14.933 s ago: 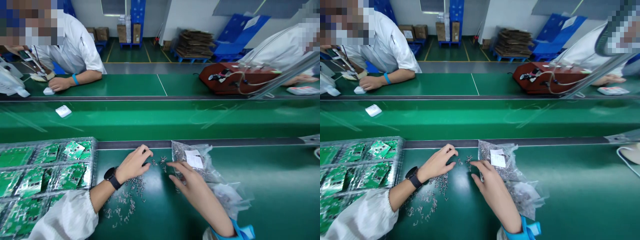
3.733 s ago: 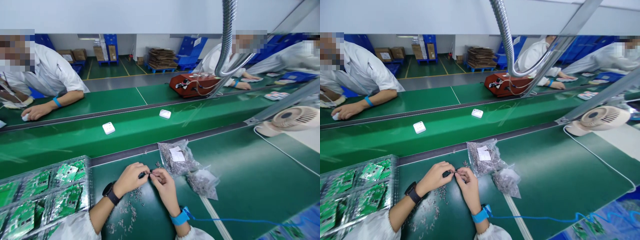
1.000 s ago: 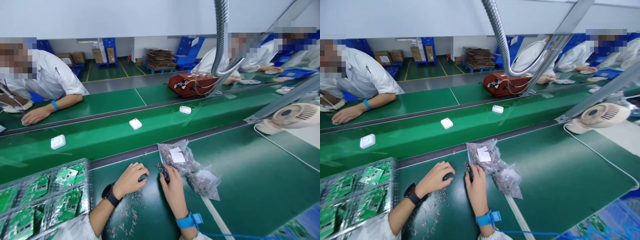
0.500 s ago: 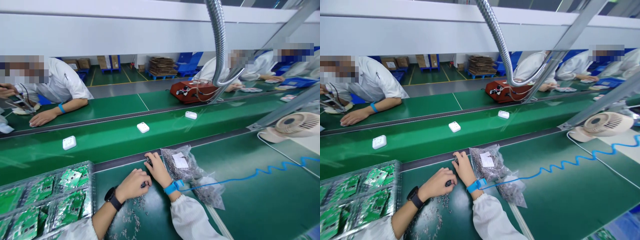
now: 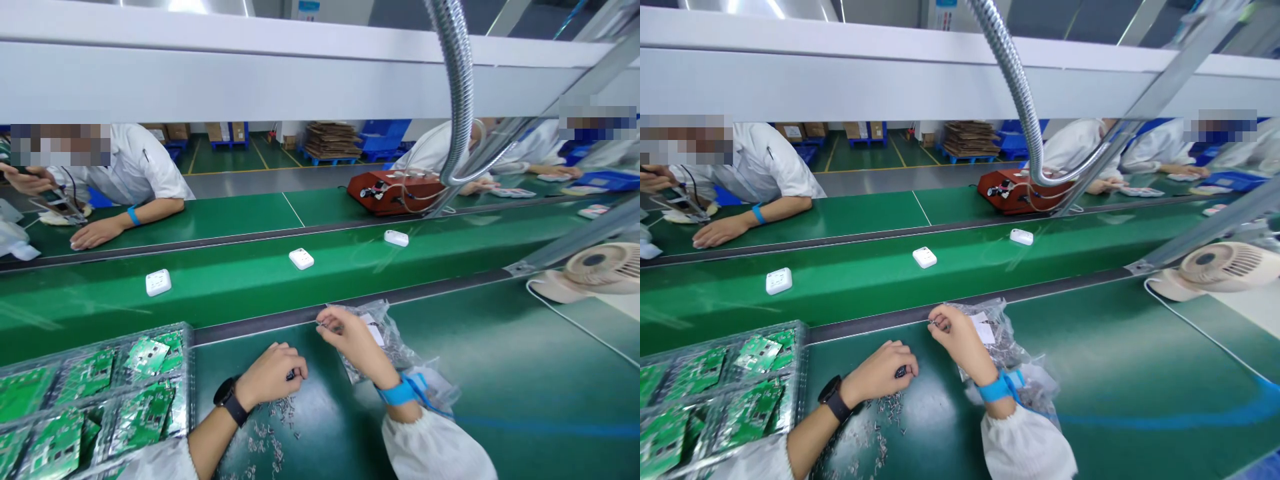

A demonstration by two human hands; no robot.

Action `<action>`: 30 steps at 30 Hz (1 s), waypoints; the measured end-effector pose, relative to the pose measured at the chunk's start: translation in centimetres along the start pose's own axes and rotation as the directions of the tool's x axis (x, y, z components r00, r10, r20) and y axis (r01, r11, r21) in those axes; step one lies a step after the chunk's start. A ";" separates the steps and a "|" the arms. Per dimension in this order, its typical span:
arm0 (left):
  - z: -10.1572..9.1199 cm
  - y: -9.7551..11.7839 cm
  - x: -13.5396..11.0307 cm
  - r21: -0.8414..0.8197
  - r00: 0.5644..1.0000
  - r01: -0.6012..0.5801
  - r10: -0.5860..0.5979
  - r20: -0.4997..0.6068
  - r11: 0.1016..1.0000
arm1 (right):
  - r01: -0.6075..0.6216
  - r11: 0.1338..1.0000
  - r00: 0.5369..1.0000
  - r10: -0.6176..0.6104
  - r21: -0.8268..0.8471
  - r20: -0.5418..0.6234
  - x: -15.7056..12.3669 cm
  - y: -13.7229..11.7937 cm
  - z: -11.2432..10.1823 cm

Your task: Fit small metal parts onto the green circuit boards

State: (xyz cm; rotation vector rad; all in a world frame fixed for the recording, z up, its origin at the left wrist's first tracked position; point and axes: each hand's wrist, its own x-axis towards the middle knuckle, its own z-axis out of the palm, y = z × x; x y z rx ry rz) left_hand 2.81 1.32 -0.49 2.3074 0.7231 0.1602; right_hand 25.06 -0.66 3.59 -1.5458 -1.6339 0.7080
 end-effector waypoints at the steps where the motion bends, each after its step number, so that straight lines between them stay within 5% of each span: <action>1: 0.0 -0.1 0.0 -0.002 1.000 -0.011 0.011 0.010 1.000 | 0.040 0.998 0.996 -0.036 0.056 -0.078 -0.5 -1.5 -1.2; 3: 0.0 -0.1 0.0 0.001 0.999 -0.032 0.032 0.030 0.999 | 0.131 0.983 0.960 -0.094 0.126 -0.265 -1.7 -4.7 -3.2; 5: -0.1 -0.1 -0.1 0.012 0.998 -0.042 0.042 0.043 0.999 | 0.225 0.967 0.872 -0.144 0.121 -0.468 -2.8 -7.0 -4.3; 7: -0.2 -0.1 -0.1 0.025 0.998 -0.048 0.047 0.042 0.999 | 0.266 0.960 0.777 -0.157 0.092 -0.609 -3.7 -7.4 -4.3; 8: -0.3 -0.1 -0.2 0.029 0.998 -0.053 0.051 0.041 0.998 | 0.256 0.962 0.773 -0.148 0.090 -0.617 -4.1 -6.8 -4.0; 9: -0.4 -0.1 -0.2 0.029 0.998 -0.058 0.057 0.039 0.998 | 0.221 0.970 0.808 -0.128 0.096 -0.575 -4.5 -5.7 -3.7; 11: -0.7 -0.2 -0.2 0.019 0.998 -0.058 0.057 0.031 0.998 | 0.058 0.995 0.959 -0.033 0.080 -0.281 -5.5 -2.7 -2.9; 12: -0.8 -0.3 -0.1 0.013 0.999 -0.048 0.048 0.017 0.999 | -0.027 0.999 0.984 0.034 0.042 -0.172 -6.2 -1.0 -2.6; 13: -0.9 -0.5 -0.1 0.008 0.999 -0.033 0.033 -0.007 0.999 | -0.093 0.996 0.987 0.092 0.005 -0.135 -7.0 0.6 -2.5; 16: -1.1 -0.9 0.1 0.022 0.995 0.016 -0.014 -0.103 1.000 | -0.267 0.963 0.922 0.250 -0.021 -0.296 -9.5 3.9 -2.3; 19: -1.1 -1.2 0.2 0.045 0.990 0.039 -0.033 -0.140 0.998 | -0.285 0.958 0.907 0.259 -0.033 -0.331 -11.1 4.8 -1.8; 25: -1.0 -1.3 0.2 0.053 0.990 0.053 -0.045 -0.134 0.997 | -0.200 0.974 0.976 0.189 -0.102 -0.108 -11.8 4.1 1.1; 30: -0.9 -1.2 0.3 0.067 0.989 0.051 -0.042 -0.141 0.996 | -0.129 0.976 0.983 0.148 -0.175 0.106 -10.8 2.1 3.8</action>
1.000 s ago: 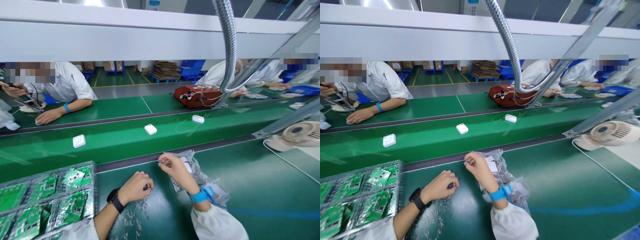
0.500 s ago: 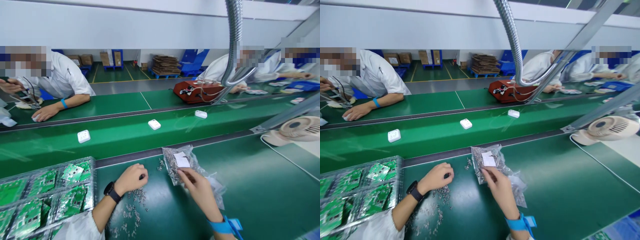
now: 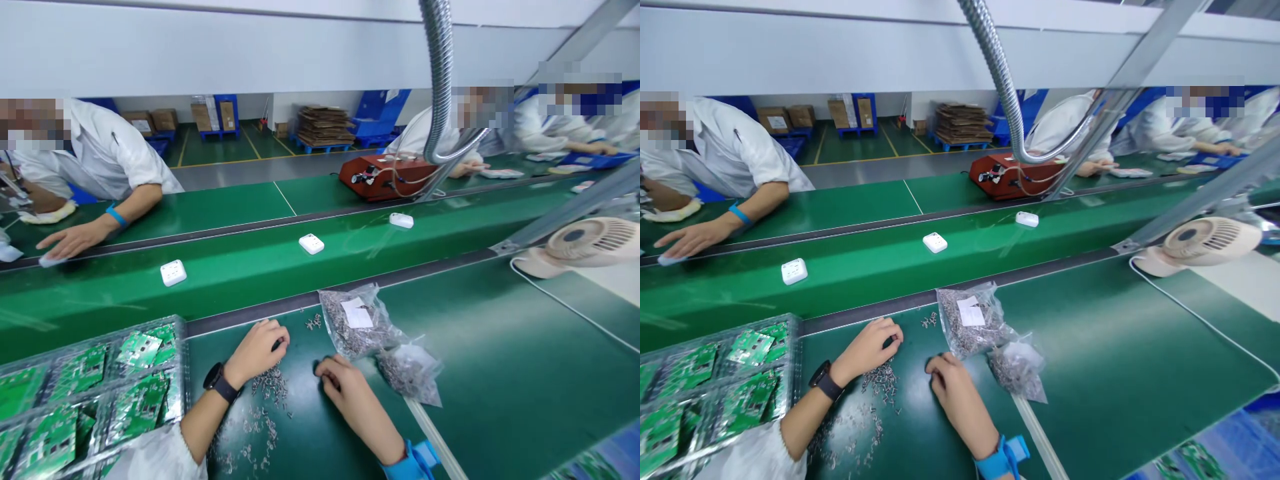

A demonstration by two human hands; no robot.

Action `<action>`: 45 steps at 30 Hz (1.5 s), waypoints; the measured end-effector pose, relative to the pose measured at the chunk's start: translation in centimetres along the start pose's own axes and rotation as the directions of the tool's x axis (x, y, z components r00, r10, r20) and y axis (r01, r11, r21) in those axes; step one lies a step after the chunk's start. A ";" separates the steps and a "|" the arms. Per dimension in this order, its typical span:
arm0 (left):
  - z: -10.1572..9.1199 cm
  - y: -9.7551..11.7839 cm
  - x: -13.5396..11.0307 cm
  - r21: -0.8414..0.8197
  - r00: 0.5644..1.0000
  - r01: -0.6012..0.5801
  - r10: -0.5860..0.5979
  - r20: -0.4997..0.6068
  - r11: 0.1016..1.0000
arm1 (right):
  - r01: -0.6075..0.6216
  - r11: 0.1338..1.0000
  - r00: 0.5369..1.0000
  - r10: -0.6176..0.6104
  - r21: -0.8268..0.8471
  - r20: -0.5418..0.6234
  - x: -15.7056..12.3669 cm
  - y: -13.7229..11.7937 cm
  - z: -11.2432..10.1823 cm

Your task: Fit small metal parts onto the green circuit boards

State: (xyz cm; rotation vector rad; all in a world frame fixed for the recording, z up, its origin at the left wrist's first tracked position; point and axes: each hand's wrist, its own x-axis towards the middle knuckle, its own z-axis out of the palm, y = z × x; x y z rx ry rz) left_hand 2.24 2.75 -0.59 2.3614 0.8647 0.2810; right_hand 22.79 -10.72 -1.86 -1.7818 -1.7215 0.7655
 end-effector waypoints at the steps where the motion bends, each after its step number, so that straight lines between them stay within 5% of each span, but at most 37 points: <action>1: 0.0 0.0 0.0 0.006 1.000 0.007 -0.007 -0.004 1.000 | 0.010 1.000 1.000 -0.010 -0.004 0.019 0.6 -0.7 0.3; 7: 0.1 -0.1 -0.3 0.184 0.989 0.120 -0.101 -0.108 0.976 | 0.119 0.993 0.991 -0.119 0.004 -0.057 6.8 -3.4 -0.4; 10: -0.1 -0.2 -0.4 0.226 0.984 0.156 -0.133 -0.114 0.961 | 0.103 0.993 0.981 -0.111 -0.055 -0.162 10.7 -2.9 -1.2; 15: 0.0 -0.2 -0.3 0.232 0.985 0.151 -0.126 -0.118 0.961 | 0.008 0.983 0.989 -0.034 -0.181 -0.142 14.1 -1.5 -0.7; 20: 0.1 -0.4 -0.2 0.188 0.976 0.185 -0.159 -0.147 0.965 | 0.075 0.984 0.997 -0.080 -0.160 -0.022 11.3 -3.0 1.4; 24: -0.1 -0.5 -0.1 0.119 0.957 0.250 -0.226 -0.182 0.961 | 0.177 0.984 0.967 -0.180 0.031 0.182 7.7 -4.8 2.0; 28: -0.3 -0.5 0.0 0.108 0.961 0.242 -0.223 -0.164 0.964 | 0.103 0.995 0.994 -0.102 0.005 -0.026 6.4 -3.9 0.1; 32: -0.2 -0.5 0.1 0.111 0.964 0.241 -0.225 -0.141 0.964 | -0.052 0.990 0.974 0.020 -0.134 -0.225 7.4 -1.0 -1.3; 40: -0.2 -0.2 0.0 0.103 0.962 0.246 -0.230 -0.147 0.964 | -0.017 0.996 0.993 0.007 -0.092 -0.115 8.7 0.1 0.4; 45: -0.1 -0.2 0.0 0.099 0.961 0.252 -0.237 -0.144 0.963 | -0.031 0.999 0.985 0.036 0.029 -0.166 8.3 -0.1 -1.6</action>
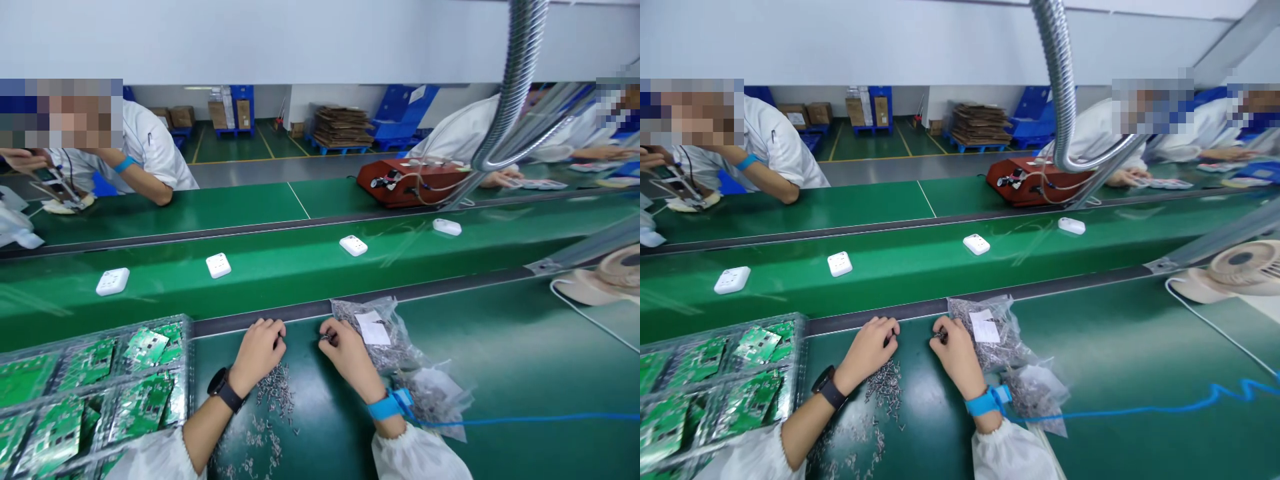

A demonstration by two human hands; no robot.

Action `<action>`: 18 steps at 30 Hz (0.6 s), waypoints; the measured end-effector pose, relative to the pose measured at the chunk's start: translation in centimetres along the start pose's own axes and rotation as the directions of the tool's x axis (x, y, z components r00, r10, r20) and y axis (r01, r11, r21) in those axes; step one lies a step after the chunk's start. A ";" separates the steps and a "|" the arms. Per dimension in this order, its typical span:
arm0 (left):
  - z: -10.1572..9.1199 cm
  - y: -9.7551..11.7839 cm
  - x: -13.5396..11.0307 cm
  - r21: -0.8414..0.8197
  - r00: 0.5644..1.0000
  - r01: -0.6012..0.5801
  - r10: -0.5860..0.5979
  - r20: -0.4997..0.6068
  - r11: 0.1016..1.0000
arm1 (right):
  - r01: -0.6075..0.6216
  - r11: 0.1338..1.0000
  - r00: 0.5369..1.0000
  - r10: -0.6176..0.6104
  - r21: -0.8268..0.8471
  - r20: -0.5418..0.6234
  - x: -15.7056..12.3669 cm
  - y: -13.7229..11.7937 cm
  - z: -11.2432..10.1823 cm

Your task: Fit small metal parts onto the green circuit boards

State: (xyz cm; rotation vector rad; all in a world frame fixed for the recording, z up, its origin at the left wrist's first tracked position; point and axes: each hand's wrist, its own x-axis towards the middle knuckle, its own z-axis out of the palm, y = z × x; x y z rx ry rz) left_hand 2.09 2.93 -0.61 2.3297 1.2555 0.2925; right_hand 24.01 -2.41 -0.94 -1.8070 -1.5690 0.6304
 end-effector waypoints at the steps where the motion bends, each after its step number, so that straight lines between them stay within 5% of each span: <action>1: 0.0 0.0 0.0 -0.003 1.000 -0.002 0.002 0.000 1.000 | 0.005 0.999 1.000 -0.004 0.044 -0.015 -0.1 -0.5 -0.9; 4: 0.0 0.0 0.0 -0.005 1.000 -0.001 0.001 0.000 1.000 | 0.093 0.983 0.985 -0.067 0.156 -0.161 -1.1 -3.3 -4.3; 7: 0.0 0.1 0.0 -0.001 1.000 0.001 -0.001 0.002 1.000 | 0.228 0.962 0.879 -0.136 0.152 -0.457 -2.3 -6.8 -7.4; 9: 0.0 0.0 0.1 0.003 1.000 -0.003 0.003 0.003 1.000 | 0.268 0.956 0.829 -0.166 0.120 -0.534 -2.8 -7.9 -8.4; 11: 0.0 0.0 0.1 0.008 1.000 -0.007 0.007 0.008 1.000 | 0.254 0.963 0.886 -0.195 0.087 -0.421 -3.1 -7.3 -8.3; 14: 0.1 -0.1 0.1 0.013 1.000 -0.004 0.004 0.013 1.000 | 0.140 0.990 0.990 -0.140 -0.033 -0.002 -3.6 -3.8 -7.0; 18: 0.2 -0.2 0.1 0.017 1.000 -0.005 0.004 0.020 1.000 | -0.004 0.973 0.995 0.026 -0.230 0.091 -4.8 0.5 -5.1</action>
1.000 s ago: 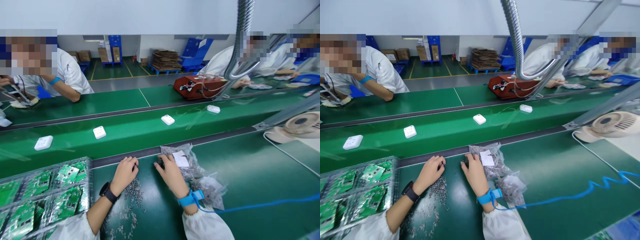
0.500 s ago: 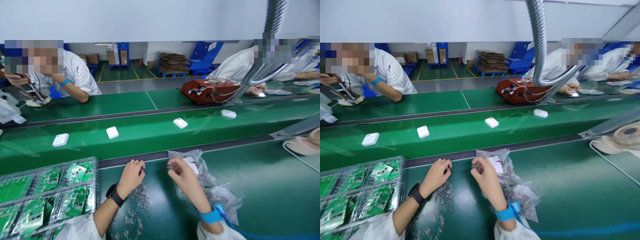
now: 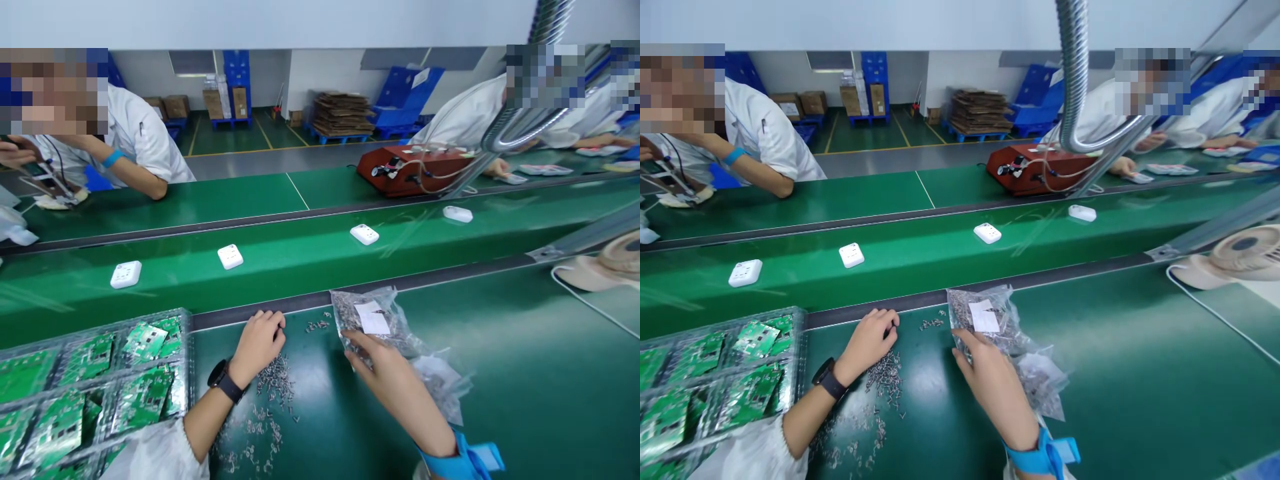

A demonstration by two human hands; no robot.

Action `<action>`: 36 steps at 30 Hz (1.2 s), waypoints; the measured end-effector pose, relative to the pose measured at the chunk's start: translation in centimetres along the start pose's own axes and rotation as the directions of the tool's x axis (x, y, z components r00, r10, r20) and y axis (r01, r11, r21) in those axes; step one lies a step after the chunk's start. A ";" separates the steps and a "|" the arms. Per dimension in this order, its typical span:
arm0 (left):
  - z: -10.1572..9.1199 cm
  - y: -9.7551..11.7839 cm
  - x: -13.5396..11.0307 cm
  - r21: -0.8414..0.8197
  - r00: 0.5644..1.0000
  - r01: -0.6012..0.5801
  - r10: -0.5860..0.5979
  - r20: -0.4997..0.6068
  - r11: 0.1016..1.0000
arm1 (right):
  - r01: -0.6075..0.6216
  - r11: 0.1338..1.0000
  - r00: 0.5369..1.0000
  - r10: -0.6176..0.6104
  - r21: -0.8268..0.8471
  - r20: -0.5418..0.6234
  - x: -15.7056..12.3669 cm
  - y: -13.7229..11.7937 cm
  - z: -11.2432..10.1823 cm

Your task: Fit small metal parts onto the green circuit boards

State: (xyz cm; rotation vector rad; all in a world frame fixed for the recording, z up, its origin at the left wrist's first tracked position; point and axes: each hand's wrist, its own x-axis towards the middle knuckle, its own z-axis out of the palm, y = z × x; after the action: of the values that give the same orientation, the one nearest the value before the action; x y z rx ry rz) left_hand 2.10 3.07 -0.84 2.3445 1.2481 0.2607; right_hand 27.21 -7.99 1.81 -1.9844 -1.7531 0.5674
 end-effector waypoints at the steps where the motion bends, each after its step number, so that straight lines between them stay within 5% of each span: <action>1: 0.0 0.0 0.0 0.002 1.000 0.000 0.000 0.001 1.000 | -0.008 1.000 1.000 0.008 0.003 -0.002 -0.1 0.4 0.5; 12: 0.0 0.1 -0.1 0.010 1.000 0.000 0.000 -0.008 1.000 | 0.073 0.995 0.981 -0.060 0.064 -0.184 4.4 -1.1 6.7; 19: 0.3 -0.1 -0.1 -0.038 0.999 -0.029 0.029 -0.017 0.999 | 0.152 0.975 0.985 -0.164 0.160 0.059 4.9 -2.8 7.5; 23: 0.4 -0.2 -0.1 -0.053 0.999 -0.035 0.033 -0.027 0.998 | 0.134 0.973 0.989 -0.144 0.188 0.042 4.5 -3.0 5.8; 26: 0.5 -0.3 -0.1 -0.057 0.999 -0.044 0.042 -0.029 0.997 | 0.189 0.943 0.981 -0.169 0.275 -0.097 3.3 -3.9 2.3; 31: 0.6 -0.3 -0.1 -0.051 0.998 -0.047 0.045 -0.041 0.998 | 0.389 0.875 0.864 -0.236 0.289 -0.445 -0.1 -7.8 -5.0; 34: 0.5 -0.2 -0.1 -0.050 0.998 -0.047 0.045 -0.046 0.998 | 0.410 0.870 0.796 -0.195 0.274 -0.573 -0.5 -8.4 -5.8; 36: 0.4 -0.1 -0.1 -0.050 0.998 -0.044 0.042 -0.045 0.998 | 0.384 0.880 0.828 -0.195 0.278 -0.526 -0.2 -7.0 -4.5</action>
State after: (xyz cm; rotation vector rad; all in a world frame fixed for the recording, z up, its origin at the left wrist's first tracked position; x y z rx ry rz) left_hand 2.11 2.87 -1.27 2.3351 1.1986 0.3565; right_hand 24.04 -7.62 9.51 -1.3939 -1.4593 0.2386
